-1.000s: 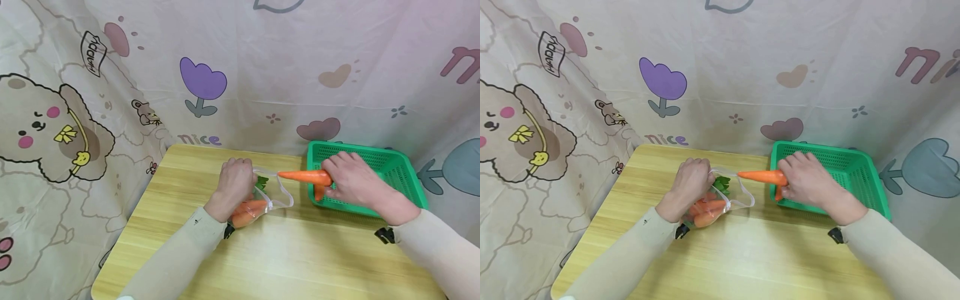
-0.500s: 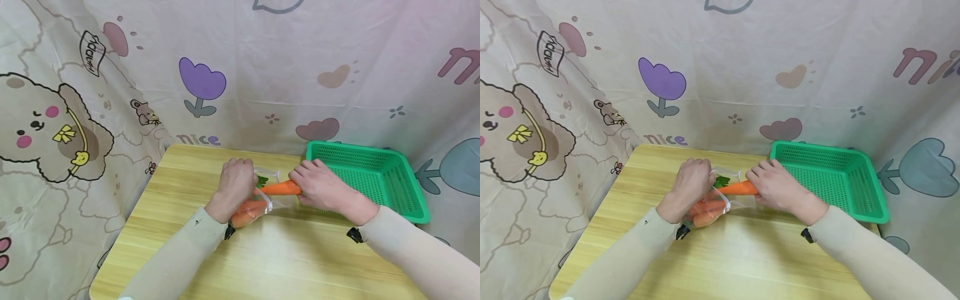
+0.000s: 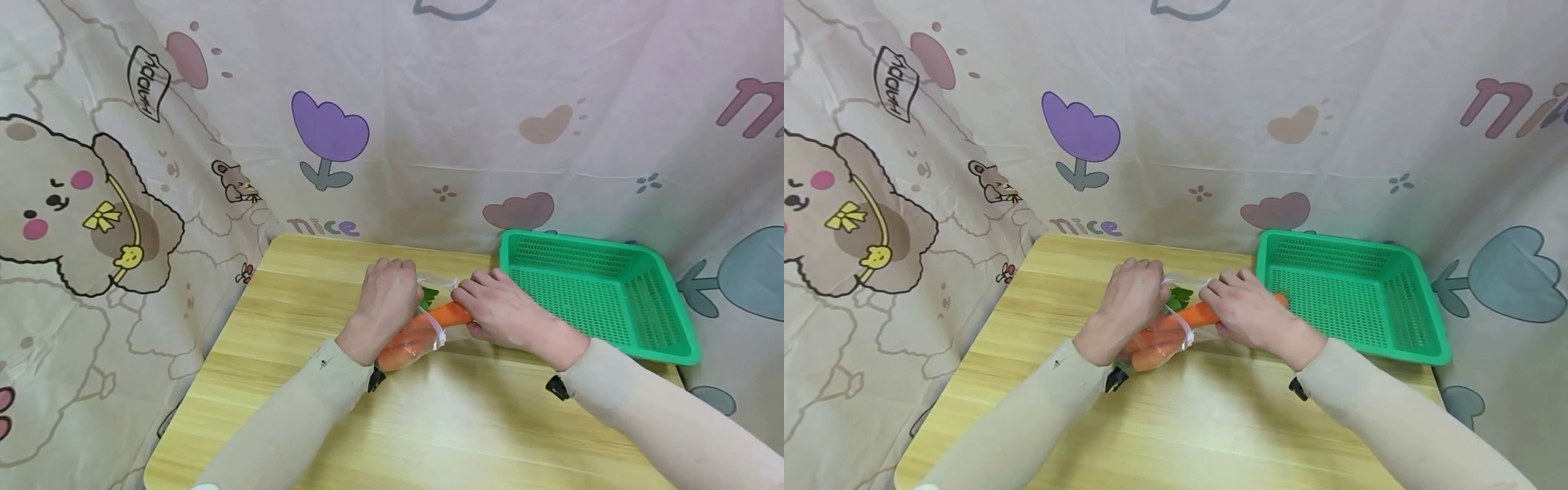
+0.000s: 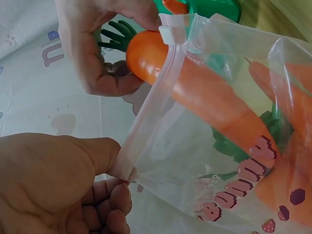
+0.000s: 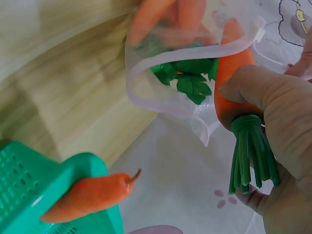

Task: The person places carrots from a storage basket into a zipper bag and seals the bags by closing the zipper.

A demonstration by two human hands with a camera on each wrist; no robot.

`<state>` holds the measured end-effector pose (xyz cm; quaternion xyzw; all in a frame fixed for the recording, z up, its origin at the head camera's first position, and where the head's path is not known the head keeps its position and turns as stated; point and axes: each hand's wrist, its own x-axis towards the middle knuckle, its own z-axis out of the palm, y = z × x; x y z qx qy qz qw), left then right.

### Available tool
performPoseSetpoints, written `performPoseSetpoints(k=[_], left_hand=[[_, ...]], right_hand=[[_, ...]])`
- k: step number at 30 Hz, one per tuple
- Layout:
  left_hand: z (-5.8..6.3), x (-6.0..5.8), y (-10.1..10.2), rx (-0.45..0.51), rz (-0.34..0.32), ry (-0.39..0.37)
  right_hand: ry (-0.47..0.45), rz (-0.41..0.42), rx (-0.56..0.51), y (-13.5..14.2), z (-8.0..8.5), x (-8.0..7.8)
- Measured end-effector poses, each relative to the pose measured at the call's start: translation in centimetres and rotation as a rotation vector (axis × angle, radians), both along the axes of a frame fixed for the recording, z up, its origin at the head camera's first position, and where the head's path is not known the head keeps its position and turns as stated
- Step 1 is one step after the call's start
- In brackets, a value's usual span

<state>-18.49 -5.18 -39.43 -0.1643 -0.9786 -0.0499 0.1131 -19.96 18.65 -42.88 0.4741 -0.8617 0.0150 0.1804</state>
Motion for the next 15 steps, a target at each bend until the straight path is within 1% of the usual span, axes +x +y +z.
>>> performPoseSetpoints(k=[7,10,13,15], left_hand=[[0.1,-0.1,0.0,-0.002,0.009,-0.029],[0.1,-0.1,0.0,0.002,0.009,-0.032],[0.0,-0.1,0.0,0.016,0.004,-0.025],[0.0,-0.1,0.0,0.022,-0.002,-0.020]], right_hand=[[0.005,-0.003,0.014,-1.1,-0.5,0.1],[-0.026,-0.008,-0.002,-1.6,-0.6,0.0],[-0.094,-0.010,-0.009,-2.2,-0.6,-0.1],[-0.179,0.006,-0.011,-2.7,-0.6,-0.2]])
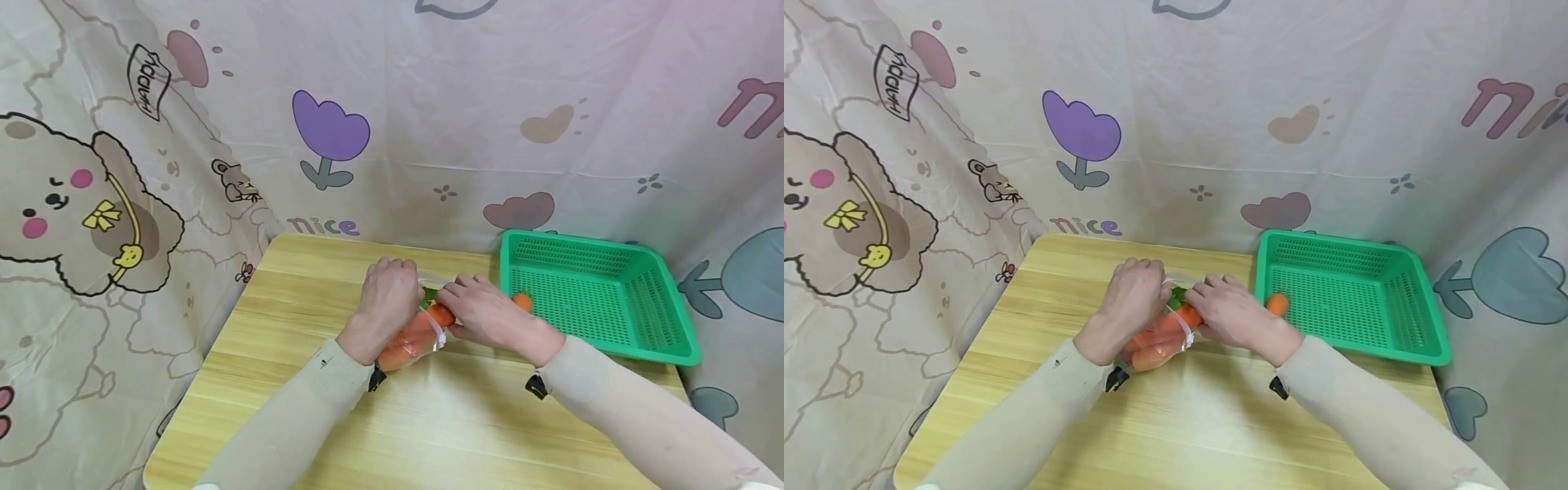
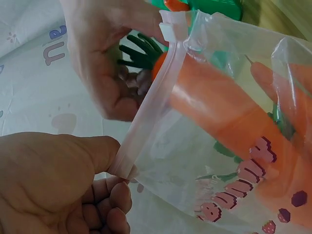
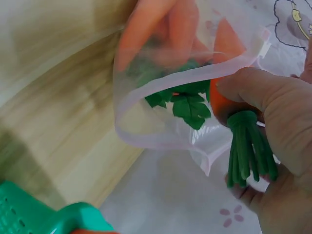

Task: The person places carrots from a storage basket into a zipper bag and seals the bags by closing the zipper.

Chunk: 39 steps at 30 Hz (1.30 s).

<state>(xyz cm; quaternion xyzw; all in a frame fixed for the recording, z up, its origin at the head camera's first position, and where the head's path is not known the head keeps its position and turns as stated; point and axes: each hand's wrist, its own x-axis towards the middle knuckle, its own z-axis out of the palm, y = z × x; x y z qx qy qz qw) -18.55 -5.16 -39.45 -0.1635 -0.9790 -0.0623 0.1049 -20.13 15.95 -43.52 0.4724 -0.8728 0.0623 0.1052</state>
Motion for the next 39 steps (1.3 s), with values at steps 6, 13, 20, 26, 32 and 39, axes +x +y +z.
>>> performPoseSetpoints(k=[6,13,20,26,32,39], left_hand=[[0.1,0.0,0.0,0.010,0.002,0.010],[0.3,-0.1,-0.3,0.030,0.039,-0.014],[0.3,0.0,-0.4,0.050,0.043,-0.019],[0.1,0.1,-0.4,0.062,0.039,-0.019],[0.1,0.1,-0.3,0.068,0.042,-0.037],[0.0,0.2,-0.2,0.074,0.027,-0.036]], right_hand=[[-0.367,0.039,-0.071,-1.0,-0.1,0.0],[-0.264,-0.036,-0.077,-0.8,-0.7,0.7],[-0.053,-0.056,-0.163,0.9,-1.1,0.8],[0.066,-0.104,-0.214,4.4,-0.8,-0.1],[0.105,-0.217,-0.189,8.9,-0.5,-1.3],[0.020,-0.331,-0.083,13.1,-1.1,-2.3]])
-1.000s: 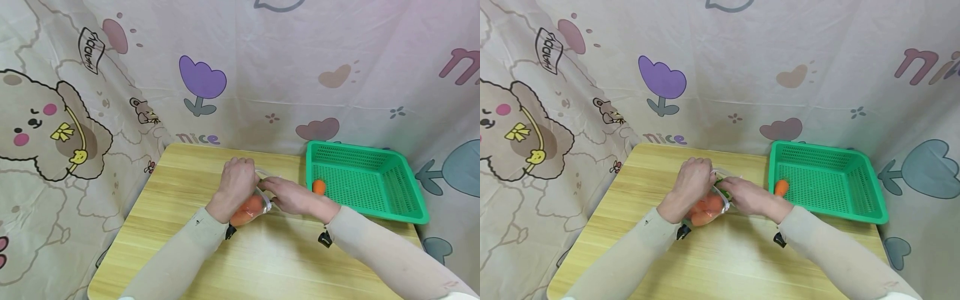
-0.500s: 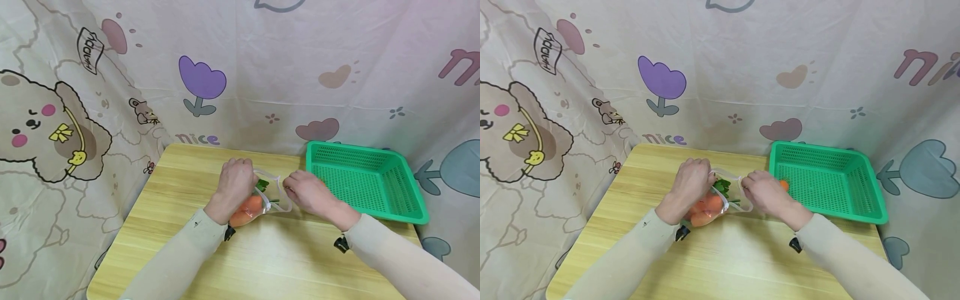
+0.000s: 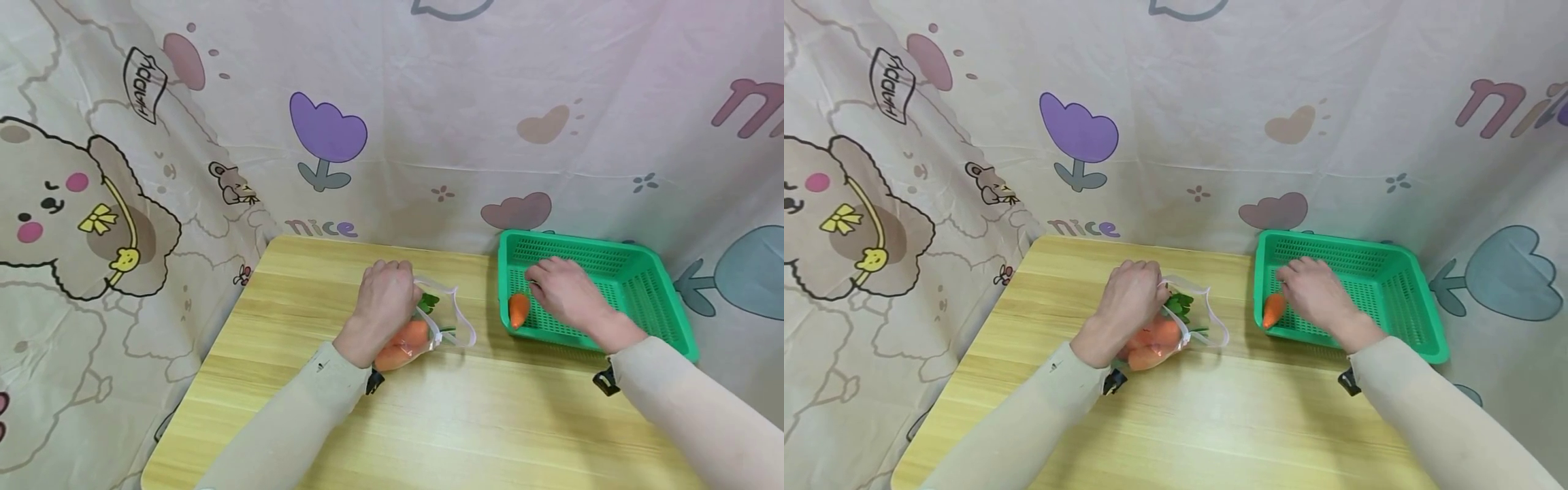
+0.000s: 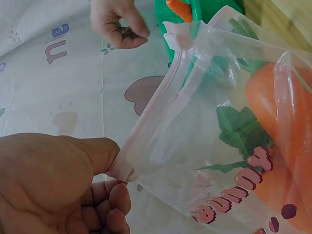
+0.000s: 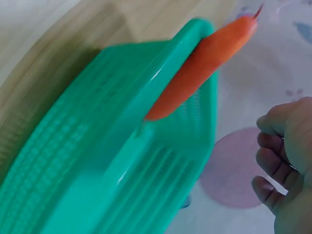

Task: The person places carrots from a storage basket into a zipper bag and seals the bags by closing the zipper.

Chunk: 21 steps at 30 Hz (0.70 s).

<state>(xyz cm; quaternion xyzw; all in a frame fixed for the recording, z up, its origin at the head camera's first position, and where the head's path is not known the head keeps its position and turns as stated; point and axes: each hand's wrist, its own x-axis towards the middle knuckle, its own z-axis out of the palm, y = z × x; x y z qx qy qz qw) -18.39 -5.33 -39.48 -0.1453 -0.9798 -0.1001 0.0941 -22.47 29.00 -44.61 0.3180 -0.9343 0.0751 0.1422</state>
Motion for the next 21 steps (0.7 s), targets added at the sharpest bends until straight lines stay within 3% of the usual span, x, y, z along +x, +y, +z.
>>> performPoseSetpoints(k=[11,16,21], left_hand=[[0.0,0.0,0.2,-0.008,0.000,-0.024],[-0.1,0.1,0.2,-0.018,0.001,-0.034],[-0.1,0.1,0.2,-0.014,-0.001,-0.028]], right_hand=[[-0.231,-0.141,0.179,3.5,-3.9,-1.3],[-0.322,-0.139,0.193,3.6,-5.6,-1.6],[-0.319,-0.102,0.186,3.2,-6.7,-1.8]])
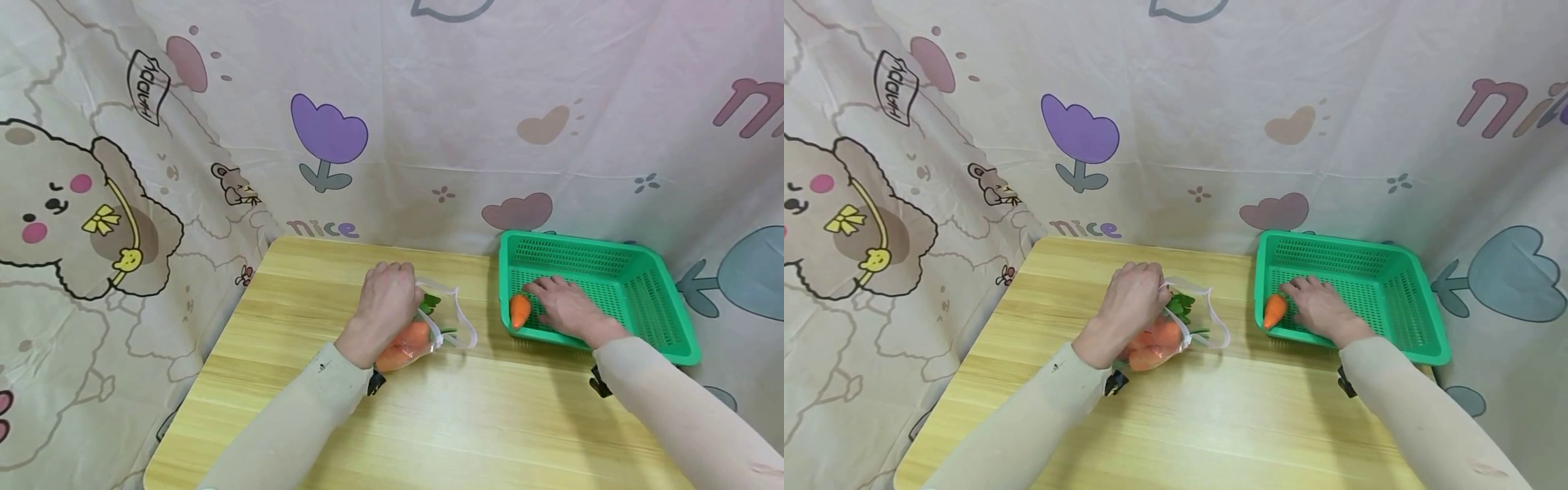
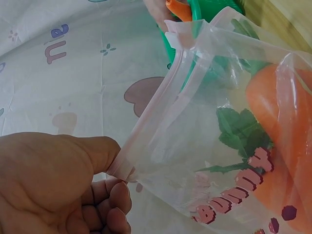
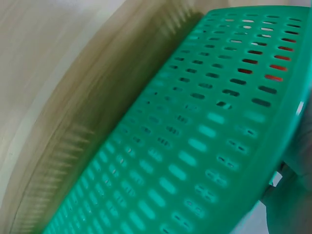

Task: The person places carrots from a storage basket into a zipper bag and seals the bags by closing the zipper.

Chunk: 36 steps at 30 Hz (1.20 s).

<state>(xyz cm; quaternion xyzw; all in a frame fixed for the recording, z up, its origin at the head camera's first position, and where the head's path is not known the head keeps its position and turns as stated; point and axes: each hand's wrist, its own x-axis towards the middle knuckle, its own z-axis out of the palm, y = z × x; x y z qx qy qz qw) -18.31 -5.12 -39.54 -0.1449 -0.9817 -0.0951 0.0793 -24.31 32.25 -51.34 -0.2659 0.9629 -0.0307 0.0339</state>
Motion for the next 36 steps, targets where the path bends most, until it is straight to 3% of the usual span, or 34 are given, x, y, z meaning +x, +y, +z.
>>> performPoseSetpoints(k=[8,20,27,36], left_hand=[[0.1,0.0,0.0,0.008,-0.002,-0.011],[0.0,0.0,0.0,-0.008,0.003,-0.016],[0.1,0.0,-0.1,0.006,0.006,-0.026],[0.1,-0.1,-0.1,0.010,0.013,-0.037]], right_hand=[[0.015,0.036,-0.027,-0.4,-1.3,-0.5],[0.044,0.076,-0.051,-0.6,-1.6,-0.7],[-0.005,-0.029,0.001,-0.2,-0.4,-0.7],[0.141,-0.144,0.033,-0.2,1.3,-0.8]])
